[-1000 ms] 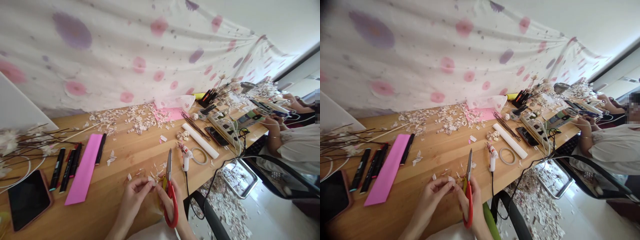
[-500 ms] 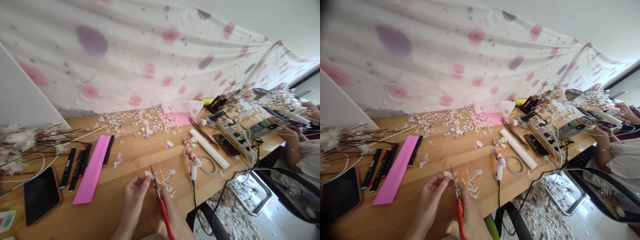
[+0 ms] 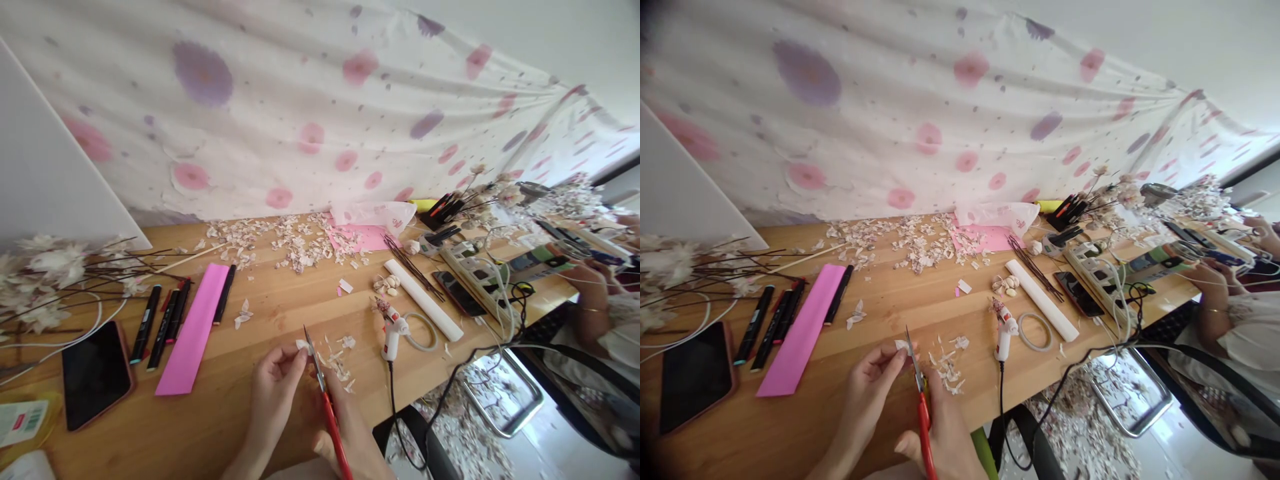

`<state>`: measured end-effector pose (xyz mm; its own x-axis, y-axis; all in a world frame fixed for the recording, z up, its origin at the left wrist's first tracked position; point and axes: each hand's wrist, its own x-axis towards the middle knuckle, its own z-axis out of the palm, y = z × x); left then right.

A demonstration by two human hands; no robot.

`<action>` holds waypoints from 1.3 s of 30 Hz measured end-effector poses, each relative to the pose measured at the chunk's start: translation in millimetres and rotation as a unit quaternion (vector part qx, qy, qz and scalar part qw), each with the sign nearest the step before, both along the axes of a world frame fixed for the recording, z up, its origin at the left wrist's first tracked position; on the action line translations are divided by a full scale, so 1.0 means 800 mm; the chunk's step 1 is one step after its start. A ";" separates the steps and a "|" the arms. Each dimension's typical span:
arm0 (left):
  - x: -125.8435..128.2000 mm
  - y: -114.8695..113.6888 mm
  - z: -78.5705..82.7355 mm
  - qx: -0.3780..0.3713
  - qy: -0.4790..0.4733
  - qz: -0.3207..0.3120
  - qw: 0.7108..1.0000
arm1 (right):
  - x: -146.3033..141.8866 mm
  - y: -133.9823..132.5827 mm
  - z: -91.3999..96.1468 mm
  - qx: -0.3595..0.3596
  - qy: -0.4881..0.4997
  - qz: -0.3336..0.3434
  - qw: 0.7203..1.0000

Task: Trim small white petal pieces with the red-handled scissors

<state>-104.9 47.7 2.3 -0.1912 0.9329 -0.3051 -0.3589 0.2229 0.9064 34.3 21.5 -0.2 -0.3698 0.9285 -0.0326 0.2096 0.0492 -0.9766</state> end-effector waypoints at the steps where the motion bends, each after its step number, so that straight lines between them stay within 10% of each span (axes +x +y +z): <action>1: 0.000 0.000 0.000 0.000 0.002 0.003 1.000 | 0.001 0.000 0.001 -0.001 -0.009 0.004 1.000; 39: 0.005 -0.006 0.009 -0.021 -0.044 0.034 0.998 | 0.013 -0.008 0.002 -0.037 -0.046 0.039 0.998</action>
<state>-100.6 43.2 9.7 -0.2252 0.9048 -0.3613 -0.4522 0.2315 0.8614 45.1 15.1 1.5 -0.4330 0.8909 -0.1373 0.2962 -0.0033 -0.9551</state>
